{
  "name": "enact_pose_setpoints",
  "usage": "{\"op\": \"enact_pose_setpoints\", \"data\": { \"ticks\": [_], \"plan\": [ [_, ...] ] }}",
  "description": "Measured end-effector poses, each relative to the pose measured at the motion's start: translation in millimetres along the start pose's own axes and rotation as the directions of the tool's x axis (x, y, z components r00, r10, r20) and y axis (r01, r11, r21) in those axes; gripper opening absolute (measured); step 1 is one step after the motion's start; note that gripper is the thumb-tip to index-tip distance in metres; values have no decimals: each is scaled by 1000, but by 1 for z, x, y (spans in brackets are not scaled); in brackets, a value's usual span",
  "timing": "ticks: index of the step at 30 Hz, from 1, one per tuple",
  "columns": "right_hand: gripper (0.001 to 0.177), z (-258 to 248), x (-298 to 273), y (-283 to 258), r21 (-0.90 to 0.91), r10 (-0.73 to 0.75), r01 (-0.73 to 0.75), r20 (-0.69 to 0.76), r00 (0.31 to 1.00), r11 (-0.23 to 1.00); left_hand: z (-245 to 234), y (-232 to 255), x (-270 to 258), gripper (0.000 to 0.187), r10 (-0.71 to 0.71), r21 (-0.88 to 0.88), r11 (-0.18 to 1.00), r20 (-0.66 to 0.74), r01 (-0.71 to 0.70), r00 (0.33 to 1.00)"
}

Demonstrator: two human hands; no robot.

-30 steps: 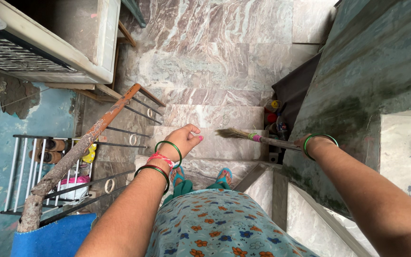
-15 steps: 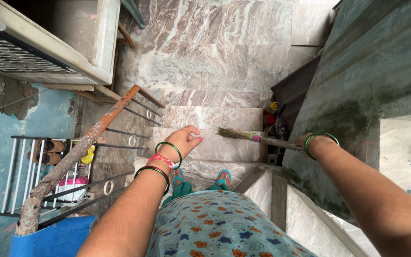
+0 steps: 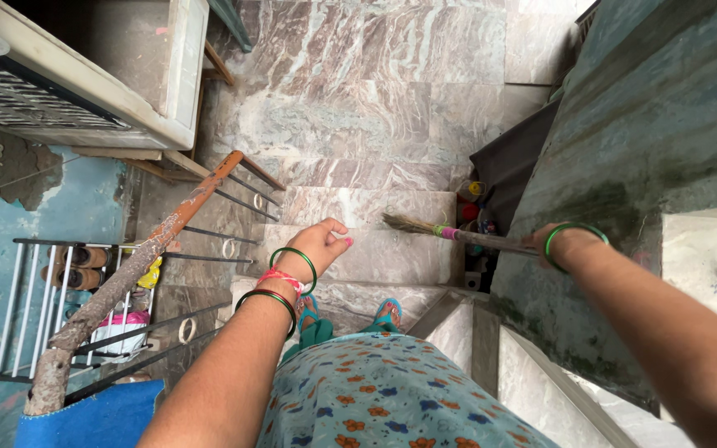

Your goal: The person sweeps the marble stairs using a long-handled broom, pushing debris down from each step to the landing.

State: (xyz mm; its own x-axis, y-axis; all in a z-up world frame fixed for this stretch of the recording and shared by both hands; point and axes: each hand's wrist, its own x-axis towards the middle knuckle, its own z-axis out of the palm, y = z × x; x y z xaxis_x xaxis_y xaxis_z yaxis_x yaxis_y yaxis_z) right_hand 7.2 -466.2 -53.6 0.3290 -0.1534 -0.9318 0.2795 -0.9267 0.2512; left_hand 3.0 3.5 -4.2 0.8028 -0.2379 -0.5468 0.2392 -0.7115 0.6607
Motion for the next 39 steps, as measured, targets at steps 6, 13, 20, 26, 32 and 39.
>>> {"op": "enact_pose_setpoints", "data": {
  "ticks": [6, 13, 20, 26, 32, 39],
  "plan": [
    [66, -26, -38, 6, -88, -146, 142, -38, 989, 986, 2, -5, 2, 39, 27, -17, 999, -8, -27, 1000],
    [57, -25, -19, -14, -84, -93, 94, 25, 995, 992, -2, -10, -6, 39, -17, -1, 1000, -20, 17, 1000],
    [48, 7, 44, -6, 90, 35, -35, 2, 999, 995, -6, -19, -10, 39, -24, 28, 999, -19, 25, 1000],
    [66, -8, 12, -10, -52, 43, -42, 35, 998, 998, -3, -10, -5, 38, -5, 18, 1000, -14, 5, 1000],
    [70, -18, 0, -6, -54, 15, -14, 31, 999, 998, -2, -7, -2, 38, 2, -2, 1000, -15, -2, 1000],
    [67, -32, -30, -1, -41, -17, 17, 3, 1000, 999, -2, -13, -3, 39, -21, 29, 999, -30, 22, 999]
  ]
}}
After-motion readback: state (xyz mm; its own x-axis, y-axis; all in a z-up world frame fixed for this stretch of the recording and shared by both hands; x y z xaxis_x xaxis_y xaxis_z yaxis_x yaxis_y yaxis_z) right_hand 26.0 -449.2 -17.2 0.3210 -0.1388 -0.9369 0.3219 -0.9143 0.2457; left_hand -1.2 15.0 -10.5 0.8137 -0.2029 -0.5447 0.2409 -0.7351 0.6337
